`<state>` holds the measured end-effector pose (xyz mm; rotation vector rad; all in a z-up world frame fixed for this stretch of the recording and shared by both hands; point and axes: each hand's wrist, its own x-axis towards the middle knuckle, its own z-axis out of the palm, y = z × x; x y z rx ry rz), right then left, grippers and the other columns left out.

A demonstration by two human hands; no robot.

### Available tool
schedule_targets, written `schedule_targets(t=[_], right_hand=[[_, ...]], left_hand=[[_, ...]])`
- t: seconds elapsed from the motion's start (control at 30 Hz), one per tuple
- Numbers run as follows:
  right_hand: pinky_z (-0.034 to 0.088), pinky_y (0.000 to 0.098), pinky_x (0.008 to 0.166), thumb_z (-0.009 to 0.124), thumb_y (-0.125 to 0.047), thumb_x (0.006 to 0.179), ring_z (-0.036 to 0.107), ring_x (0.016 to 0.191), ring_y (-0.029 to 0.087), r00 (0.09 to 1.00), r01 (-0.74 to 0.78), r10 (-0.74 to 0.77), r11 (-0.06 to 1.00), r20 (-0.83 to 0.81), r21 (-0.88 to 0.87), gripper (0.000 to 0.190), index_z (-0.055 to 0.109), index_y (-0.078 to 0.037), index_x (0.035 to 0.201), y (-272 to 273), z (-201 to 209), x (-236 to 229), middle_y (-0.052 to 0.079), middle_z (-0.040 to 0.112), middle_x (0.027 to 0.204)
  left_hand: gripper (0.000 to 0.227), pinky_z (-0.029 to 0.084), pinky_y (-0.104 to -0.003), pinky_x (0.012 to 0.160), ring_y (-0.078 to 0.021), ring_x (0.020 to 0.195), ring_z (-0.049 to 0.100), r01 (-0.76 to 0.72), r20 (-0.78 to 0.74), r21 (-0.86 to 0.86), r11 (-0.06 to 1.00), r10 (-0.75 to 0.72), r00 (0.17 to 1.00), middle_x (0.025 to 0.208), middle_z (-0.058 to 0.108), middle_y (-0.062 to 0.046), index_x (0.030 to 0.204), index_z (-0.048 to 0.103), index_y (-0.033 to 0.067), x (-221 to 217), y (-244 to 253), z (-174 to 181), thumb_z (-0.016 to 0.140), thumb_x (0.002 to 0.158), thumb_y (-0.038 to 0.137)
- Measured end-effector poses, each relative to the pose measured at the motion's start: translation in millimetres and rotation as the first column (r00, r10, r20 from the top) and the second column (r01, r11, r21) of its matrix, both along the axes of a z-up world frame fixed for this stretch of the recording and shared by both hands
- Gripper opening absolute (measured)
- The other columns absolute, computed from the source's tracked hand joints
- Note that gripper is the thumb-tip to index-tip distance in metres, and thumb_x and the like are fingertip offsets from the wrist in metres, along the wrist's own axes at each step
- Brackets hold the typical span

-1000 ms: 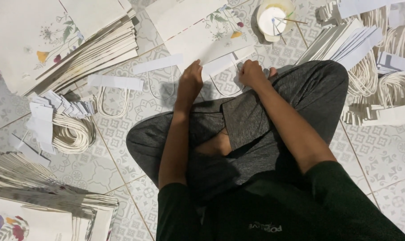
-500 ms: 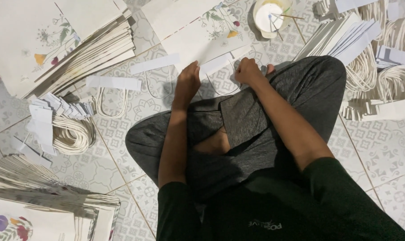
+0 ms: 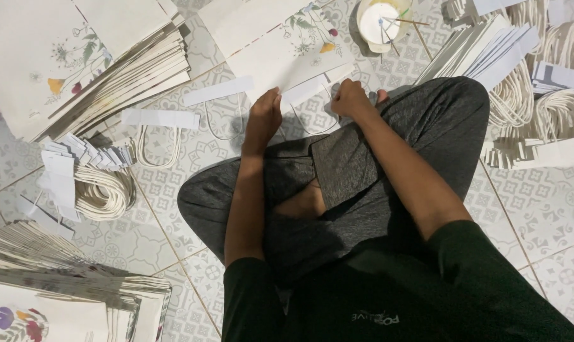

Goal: Assembling paper bags by applying glue to paper strips and attaching them as handles to the bag templates.

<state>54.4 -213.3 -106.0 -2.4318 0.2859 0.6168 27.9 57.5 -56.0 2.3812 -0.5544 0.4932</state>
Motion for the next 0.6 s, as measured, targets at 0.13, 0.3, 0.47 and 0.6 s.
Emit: schedule_targets(t=[0.13,0.3,0.47,0.6], right_hand=[[0.058,0.0547,0.064,0.068,-0.009,0.082,0.072,0.087,0.052,1.0,0.015,-0.015,1.0,0.022,0.023,0.014,0.073,0.004,0.085,-0.9,-0.7,0.0,0.035,0.066,0.09],[0.059,0.0563,0.067,0.069,-0.01,0.081,0.072,0.09,0.054,1.0,0.015,-0.015,1.0,0.017,-0.002,0.016,0.073,0.004,0.087,-0.6,-6.1,1.6,0.035,0.066,0.094],[0.059,0.0543,0.064,0.07,-0.011,0.081,0.073,0.085,0.05,0.998,-0.012,0.012,1.0,0.058,0.004,0.015,0.075,0.001,0.088,-5.7,-16.1,2.6,0.032,0.068,0.089],[0.058,0.051,0.058,0.069,-0.005,0.082,0.074,0.078,0.047,0.982,-0.04,0.033,0.999,0.187,0.036,0.013,0.075,0.004,0.09,5.8,33.8,-11.6,0.029,0.069,0.08]], left_hand=[[0.025,0.063,-0.034,0.079,-0.0289,0.091,0.075,0.007,0.01,0.052,0.999,-0.008,1.0,0.102,0.073,-0.014,0.117,0.068,0.0029,2.8,1.8,-17.2,0.053,0.109,0.021],[0.026,0.063,-0.035,0.078,-0.0306,0.091,0.075,0.01,-0.01,0.029,1.0,-0.01,1.0,0.101,0.073,-0.016,0.118,0.068,0.0026,2.0,1.4,-19.2,0.053,0.109,0.022],[0.019,0.063,-0.039,0.085,-0.0257,0.107,0.073,0.014,-0.05,0.271,0.962,-0.001,0.999,0.112,0.074,-0.011,0.115,0.071,0.0094,4.3,5.1,-50.6,0.062,0.105,0.024],[0.028,0.056,-0.056,0.096,-0.0318,0.127,0.062,0.071,-0.21,0.241,0.968,-0.019,0.978,0.132,0.068,-0.015,0.127,0.068,0.0081,-4.4,0.7,-32.6,0.068,0.103,0.023]])
